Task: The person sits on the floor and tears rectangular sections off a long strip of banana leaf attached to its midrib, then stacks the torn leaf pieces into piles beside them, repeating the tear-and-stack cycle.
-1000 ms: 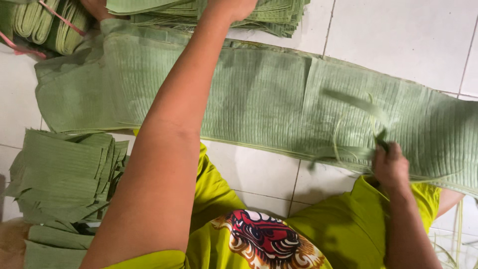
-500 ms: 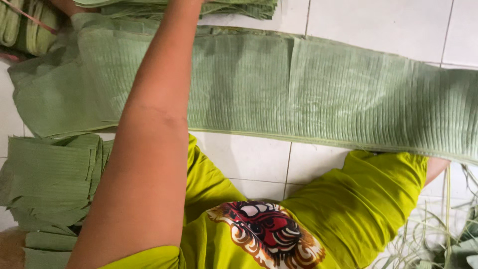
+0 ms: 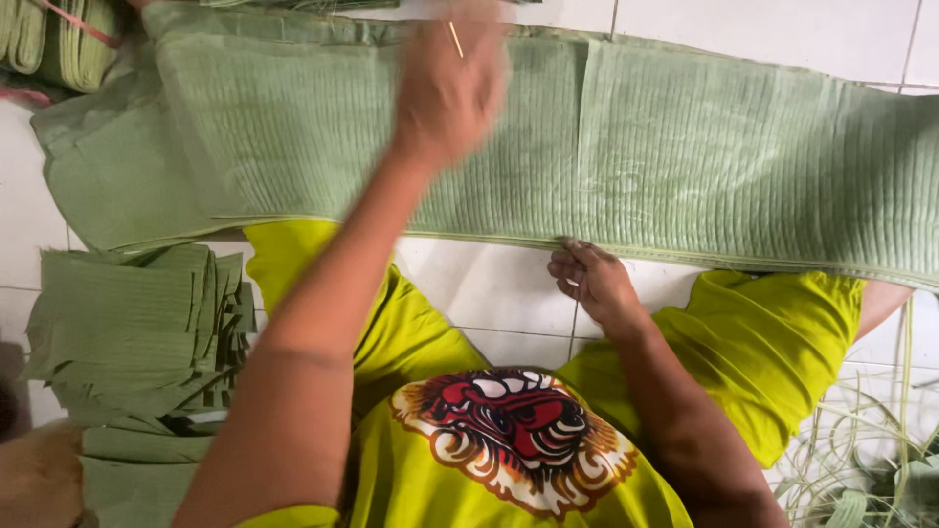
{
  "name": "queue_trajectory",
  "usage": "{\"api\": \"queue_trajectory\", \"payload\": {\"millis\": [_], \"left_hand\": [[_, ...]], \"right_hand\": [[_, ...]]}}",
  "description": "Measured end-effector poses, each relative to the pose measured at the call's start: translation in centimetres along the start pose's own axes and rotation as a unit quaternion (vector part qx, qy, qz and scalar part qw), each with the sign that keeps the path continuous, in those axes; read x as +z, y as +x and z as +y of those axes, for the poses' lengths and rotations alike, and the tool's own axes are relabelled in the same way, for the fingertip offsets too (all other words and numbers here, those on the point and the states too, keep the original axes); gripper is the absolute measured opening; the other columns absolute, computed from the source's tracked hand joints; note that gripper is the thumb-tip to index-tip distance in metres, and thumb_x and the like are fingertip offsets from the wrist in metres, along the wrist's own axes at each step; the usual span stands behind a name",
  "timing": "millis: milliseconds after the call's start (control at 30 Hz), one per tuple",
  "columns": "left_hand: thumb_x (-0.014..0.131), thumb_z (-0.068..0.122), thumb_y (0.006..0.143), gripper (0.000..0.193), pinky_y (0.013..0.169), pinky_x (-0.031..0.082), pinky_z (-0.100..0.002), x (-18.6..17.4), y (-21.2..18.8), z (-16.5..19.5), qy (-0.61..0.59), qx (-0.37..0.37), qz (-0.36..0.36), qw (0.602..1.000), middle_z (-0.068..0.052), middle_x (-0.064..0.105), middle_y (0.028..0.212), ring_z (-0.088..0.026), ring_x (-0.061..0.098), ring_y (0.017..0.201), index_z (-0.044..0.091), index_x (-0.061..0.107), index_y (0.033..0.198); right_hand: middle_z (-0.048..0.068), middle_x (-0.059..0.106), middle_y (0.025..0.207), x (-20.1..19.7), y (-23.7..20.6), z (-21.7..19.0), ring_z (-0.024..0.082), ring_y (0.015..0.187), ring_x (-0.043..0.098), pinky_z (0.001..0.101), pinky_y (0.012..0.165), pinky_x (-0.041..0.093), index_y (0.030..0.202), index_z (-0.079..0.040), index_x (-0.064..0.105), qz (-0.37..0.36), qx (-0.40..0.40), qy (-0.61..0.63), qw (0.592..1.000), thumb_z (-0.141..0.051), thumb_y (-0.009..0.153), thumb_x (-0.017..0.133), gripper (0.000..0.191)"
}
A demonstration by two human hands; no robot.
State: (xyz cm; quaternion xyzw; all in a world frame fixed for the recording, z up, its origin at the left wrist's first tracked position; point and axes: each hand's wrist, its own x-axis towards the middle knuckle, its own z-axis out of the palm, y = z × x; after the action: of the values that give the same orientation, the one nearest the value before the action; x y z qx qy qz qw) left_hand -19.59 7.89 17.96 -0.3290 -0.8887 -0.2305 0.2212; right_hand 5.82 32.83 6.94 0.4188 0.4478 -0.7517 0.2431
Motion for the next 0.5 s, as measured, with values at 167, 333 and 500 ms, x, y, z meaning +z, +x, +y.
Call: {"api": "queue_trajectory", "payload": {"millis": [167, 333, 500], "left_hand": [[0.082, 0.047, 0.080, 0.079, 0.119, 0.021, -0.067, 3.4, -12.2, 5.4, -0.100, -0.036, -0.334, 0.936, -0.014, 0.026, 0.165, -0.038, 0.019, 0.154, 0.020, 0.051, 0.147], [0.084, 0.062, 0.069, 0.107, 0.122, 0.011, -0.070, 5.1, -14.9, 4.9, -0.047, -0.035, -0.435, 0.898, -0.008, 0.010, 0.170, -0.032, 0.004, 0.157, 0.026, 0.037, 0.158], [0.080, 0.064, 0.071, 0.108, 0.124, 0.011, -0.067, 5.2, -15.0, 4.9, -0.034, -0.036, -0.413, 0.909, -0.007, 0.010, 0.171, -0.031, 0.006, 0.158, 0.026, 0.033, 0.160]], "right_hand": [[0.009, 0.073, 0.104, -0.3, -1.4, 0.1, 0.019, 0.087, 0.069, 0.0325, 0.072, 0.052, 0.118, -0.012, 0.060, -0.008, 0.018, 0.057, 0.998, -0.029, 0.103, 0.046, 0.026], [0.005, 0.070, 0.087, -6.3, 3.3, 0.8, 0.010, 0.068, 0.060, 0.0207, 0.057, 0.047, 0.105, -0.012, 0.058, 0.002, -0.080, 0.236, 0.969, -0.044, 0.111, 0.053, 0.033], [0.005, 0.058, 0.075, -15.0, 4.3, -6.1, 0.011, 0.055, 0.046, 0.0212, 0.046, 0.039, 0.107, -0.020, 0.055, 0.140, -0.174, 0.200, 0.954, -0.041, 0.108, 0.065, 0.023]]}}
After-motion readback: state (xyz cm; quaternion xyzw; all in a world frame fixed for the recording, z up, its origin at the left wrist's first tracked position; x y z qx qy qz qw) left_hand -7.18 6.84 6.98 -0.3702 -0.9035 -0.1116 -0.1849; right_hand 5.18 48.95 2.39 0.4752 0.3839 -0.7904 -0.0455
